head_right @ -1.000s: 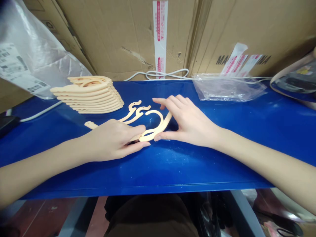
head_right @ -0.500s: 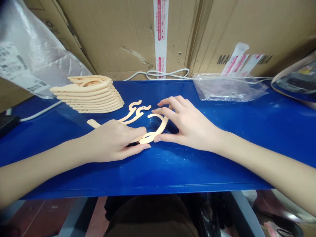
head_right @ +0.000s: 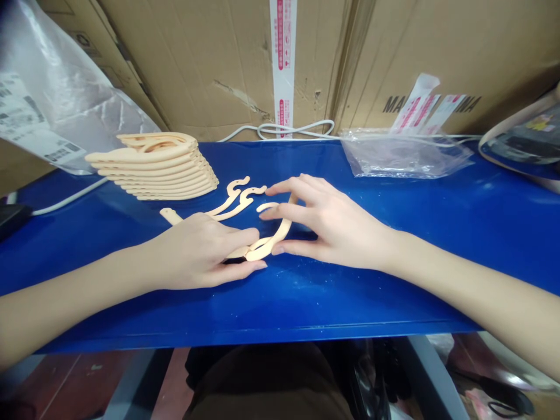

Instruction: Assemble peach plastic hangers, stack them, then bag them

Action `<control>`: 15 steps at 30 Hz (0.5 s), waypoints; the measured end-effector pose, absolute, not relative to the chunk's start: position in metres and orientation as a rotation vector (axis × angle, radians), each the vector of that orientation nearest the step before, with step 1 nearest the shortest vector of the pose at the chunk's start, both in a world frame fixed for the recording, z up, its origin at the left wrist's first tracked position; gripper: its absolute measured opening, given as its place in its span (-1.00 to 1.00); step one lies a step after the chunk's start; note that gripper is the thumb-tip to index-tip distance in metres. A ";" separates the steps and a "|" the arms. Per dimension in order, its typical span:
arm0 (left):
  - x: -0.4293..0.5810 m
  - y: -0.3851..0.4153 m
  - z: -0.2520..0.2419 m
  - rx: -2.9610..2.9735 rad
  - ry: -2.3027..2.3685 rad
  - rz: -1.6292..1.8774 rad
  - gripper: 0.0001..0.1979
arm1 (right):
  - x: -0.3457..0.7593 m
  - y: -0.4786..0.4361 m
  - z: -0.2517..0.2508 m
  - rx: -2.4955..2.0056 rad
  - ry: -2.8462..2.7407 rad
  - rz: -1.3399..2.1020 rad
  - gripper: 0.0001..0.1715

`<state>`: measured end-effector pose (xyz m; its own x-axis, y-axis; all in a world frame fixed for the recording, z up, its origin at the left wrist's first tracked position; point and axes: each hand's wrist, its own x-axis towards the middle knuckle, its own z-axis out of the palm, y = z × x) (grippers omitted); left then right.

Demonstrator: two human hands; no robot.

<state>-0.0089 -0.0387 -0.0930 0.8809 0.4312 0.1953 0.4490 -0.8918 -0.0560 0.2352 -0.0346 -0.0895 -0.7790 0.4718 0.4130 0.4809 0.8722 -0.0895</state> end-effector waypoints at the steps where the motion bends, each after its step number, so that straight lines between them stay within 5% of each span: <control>1: -0.009 -0.039 -0.093 -2.957 -0.680 -0.275 -0.66 | 0.235 -0.035 -0.090 -0.697 -2.632 0.021 -0.55; 7: -0.008 -0.042 -0.091 -2.970 -0.688 -0.244 -0.64 | 0.235 -0.034 -0.090 -0.717 -2.658 0.179 -0.64; 15: -0.010 -0.037 -0.097 -2.969 -0.722 -0.309 -0.64 | 0.234 -0.037 -0.084 -0.838 -2.582 -0.176 -0.50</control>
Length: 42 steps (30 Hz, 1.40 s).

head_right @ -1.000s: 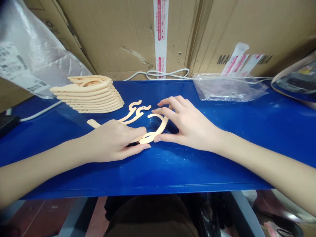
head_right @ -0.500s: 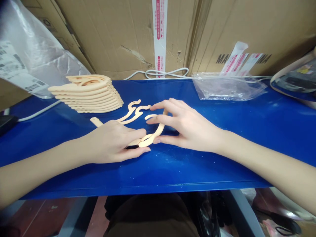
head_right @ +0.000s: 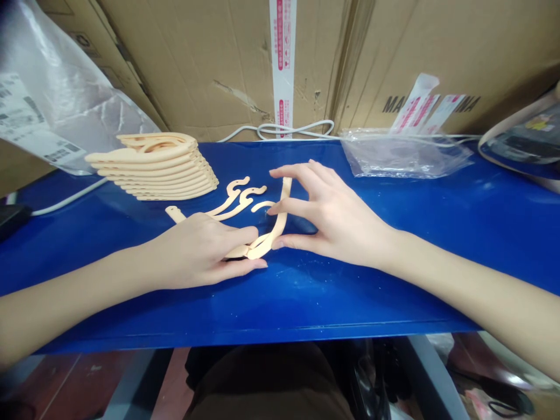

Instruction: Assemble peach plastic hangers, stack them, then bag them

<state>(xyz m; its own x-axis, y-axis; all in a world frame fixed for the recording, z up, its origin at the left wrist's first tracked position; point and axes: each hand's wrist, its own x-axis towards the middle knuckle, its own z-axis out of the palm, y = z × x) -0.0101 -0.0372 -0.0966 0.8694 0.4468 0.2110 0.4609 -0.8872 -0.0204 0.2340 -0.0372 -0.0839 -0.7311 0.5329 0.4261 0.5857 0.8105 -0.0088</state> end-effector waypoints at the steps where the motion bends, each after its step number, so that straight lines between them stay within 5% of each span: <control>1: -0.010 -0.037 -0.097 -2.966 -0.732 -0.311 -0.63 | 0.234 -0.038 -0.082 -0.866 -2.568 -0.206 -0.48; 15: -0.008 -0.036 -0.098 -2.936 -0.849 -0.419 -0.79 | 0.234 -0.033 -0.083 -1.005 -2.428 0.381 -0.70; 21: -0.008 -0.034 -0.091 -2.975 -0.975 -0.403 -0.82 | 0.245 -0.012 -0.089 -1.140 -2.350 0.298 -0.80; 33: -0.007 -0.032 -0.091 -2.919 -1.143 -0.534 -0.75 | 0.251 -0.003 -0.095 -1.070 -2.529 0.078 -0.60; 42: -0.007 -0.032 -0.091 -2.961 -1.162 -0.540 -0.77 | 0.252 -0.004 -0.092 -1.065 -2.579 -0.015 -0.67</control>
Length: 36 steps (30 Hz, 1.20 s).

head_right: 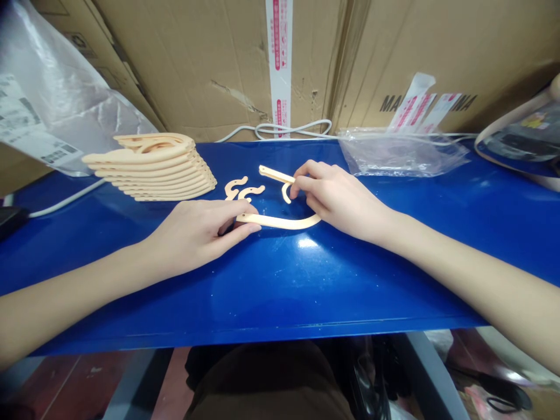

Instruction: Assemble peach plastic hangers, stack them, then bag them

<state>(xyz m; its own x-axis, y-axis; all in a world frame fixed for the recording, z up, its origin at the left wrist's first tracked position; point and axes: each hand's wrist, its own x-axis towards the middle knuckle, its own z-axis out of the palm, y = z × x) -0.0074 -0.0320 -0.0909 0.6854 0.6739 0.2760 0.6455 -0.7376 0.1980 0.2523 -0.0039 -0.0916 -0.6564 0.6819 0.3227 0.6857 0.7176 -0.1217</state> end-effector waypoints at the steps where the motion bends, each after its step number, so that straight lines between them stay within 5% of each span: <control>1: -0.007 -0.032 -0.091 2.802 1.105 0.509 -0.78 | 0.252 -0.004 -0.092 -1.061 -2.586 -0.019 -0.67; 22: -0.006 -0.031 -0.097 2.810 1.054 0.540 -0.82 | 0.237 -0.028 -0.086 -0.832 -2.648 -0.167 -0.65; 31: -0.005 -0.030 -0.098 2.965 1.010 0.635 -0.82 | 0.233 -0.037 -0.088 -0.887 -2.768 0.024 -0.65; 36: -0.008 -0.027 -0.105 2.944 1.045 0.563 -0.63 | 0.235 -0.036 -0.084 -0.930 -2.729 -0.025 -0.69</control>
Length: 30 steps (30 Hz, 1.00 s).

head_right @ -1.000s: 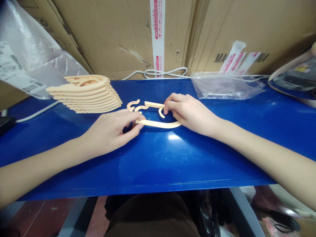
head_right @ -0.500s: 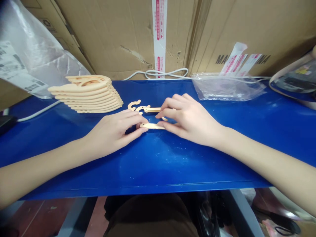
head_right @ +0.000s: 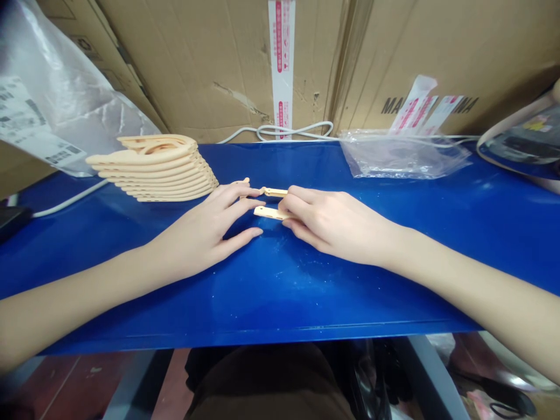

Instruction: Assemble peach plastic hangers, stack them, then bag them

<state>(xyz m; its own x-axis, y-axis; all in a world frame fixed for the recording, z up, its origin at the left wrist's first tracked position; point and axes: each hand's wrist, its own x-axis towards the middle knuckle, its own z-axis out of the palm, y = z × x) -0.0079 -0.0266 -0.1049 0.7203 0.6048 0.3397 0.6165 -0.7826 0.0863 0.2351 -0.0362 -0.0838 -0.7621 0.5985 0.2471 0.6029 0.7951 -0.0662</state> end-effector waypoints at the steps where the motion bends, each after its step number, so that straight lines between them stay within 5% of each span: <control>1: -0.008 -0.026 -0.106 -2.901 -1.047 -0.518 -0.59 | 0.235 -0.036 -0.084 -0.937 -2.721 -0.039 -0.70; 21: -0.007 -0.028 -0.105 -2.836 -1.105 -0.366 -0.53 | 0.238 -0.035 -0.086 -1.110 -2.657 0.043 -0.70; 30: -0.007 -0.028 -0.099 -2.852 -0.975 -0.381 -0.72 | 0.237 -0.032 -0.087 -1.094 -2.662 0.205 -0.82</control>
